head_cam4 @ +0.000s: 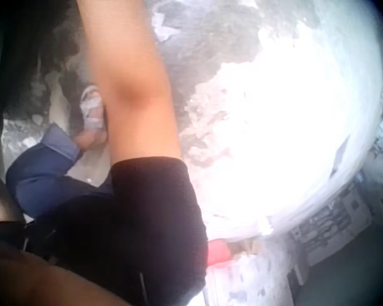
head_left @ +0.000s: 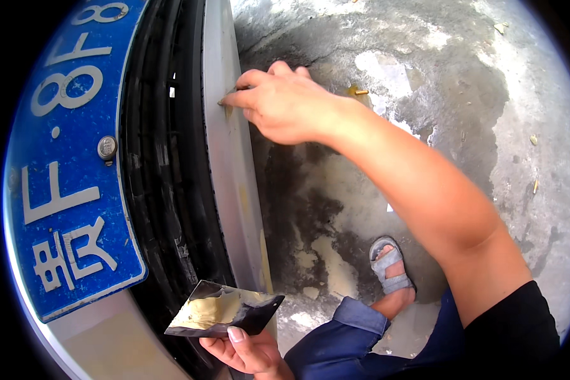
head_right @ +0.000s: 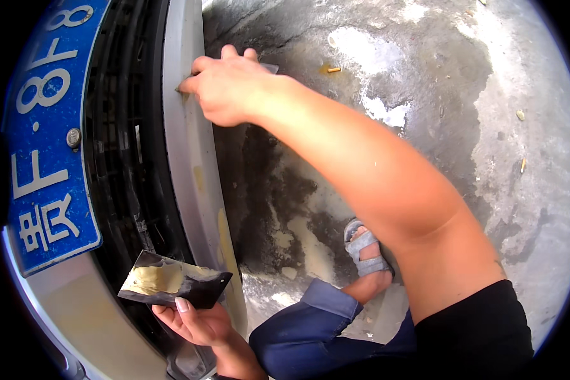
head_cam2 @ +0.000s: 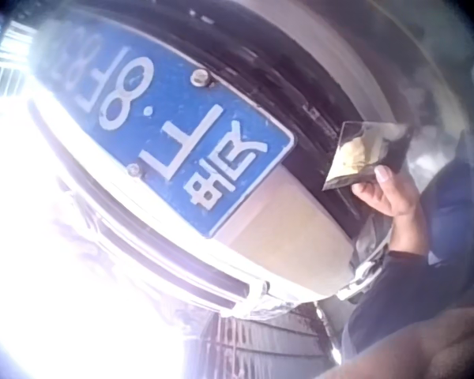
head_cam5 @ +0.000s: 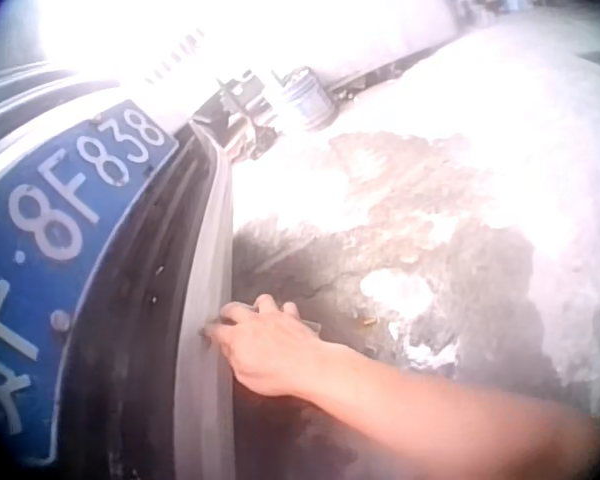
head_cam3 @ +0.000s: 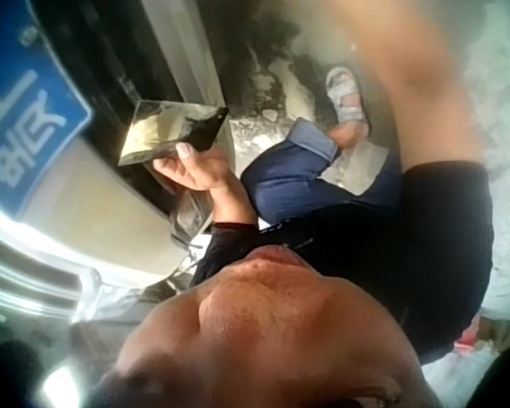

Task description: The person applies body filler to a damaged area on the front bumper of a silver car using a putty knife. They spread the filler over the surface and then scrape the excess material off the tool onto a metal plate. The person then retrieves more filler from a container on the ground.

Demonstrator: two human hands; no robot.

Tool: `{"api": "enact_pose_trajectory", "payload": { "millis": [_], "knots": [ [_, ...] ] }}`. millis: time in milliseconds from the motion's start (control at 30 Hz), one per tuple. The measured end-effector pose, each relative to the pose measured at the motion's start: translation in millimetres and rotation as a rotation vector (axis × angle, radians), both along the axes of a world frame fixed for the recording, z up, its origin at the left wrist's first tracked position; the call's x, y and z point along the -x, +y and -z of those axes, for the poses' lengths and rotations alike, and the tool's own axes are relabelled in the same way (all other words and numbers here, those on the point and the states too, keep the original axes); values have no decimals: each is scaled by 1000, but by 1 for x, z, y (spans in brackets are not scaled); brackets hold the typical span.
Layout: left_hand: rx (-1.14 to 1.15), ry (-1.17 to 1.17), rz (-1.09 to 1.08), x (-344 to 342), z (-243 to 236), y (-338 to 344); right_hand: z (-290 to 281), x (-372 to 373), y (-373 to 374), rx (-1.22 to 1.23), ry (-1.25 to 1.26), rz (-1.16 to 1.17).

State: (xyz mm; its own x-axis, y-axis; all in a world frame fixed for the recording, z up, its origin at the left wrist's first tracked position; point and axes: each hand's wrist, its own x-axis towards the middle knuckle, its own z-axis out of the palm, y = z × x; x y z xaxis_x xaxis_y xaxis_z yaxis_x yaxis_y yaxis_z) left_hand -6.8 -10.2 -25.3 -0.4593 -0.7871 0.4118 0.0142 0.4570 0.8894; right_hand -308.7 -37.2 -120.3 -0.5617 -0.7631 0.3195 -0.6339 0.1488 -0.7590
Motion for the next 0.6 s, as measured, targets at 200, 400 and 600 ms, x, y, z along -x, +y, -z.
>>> {"api": "enact_pose_trajectory", "payload": {
  "millis": [200, 400, 600],
  "knots": [
    [12, 0, -33, -3, 2, -5, 19, -37, 9, 162, -62, -96],
    [58, -41, 13, -2, 3, -8, 25, 3, -16, 300, -299, -35],
    [70, -95, 23, -12, 0, -13, 21, -28, -9, 251, -540, -204]
  ]
}}
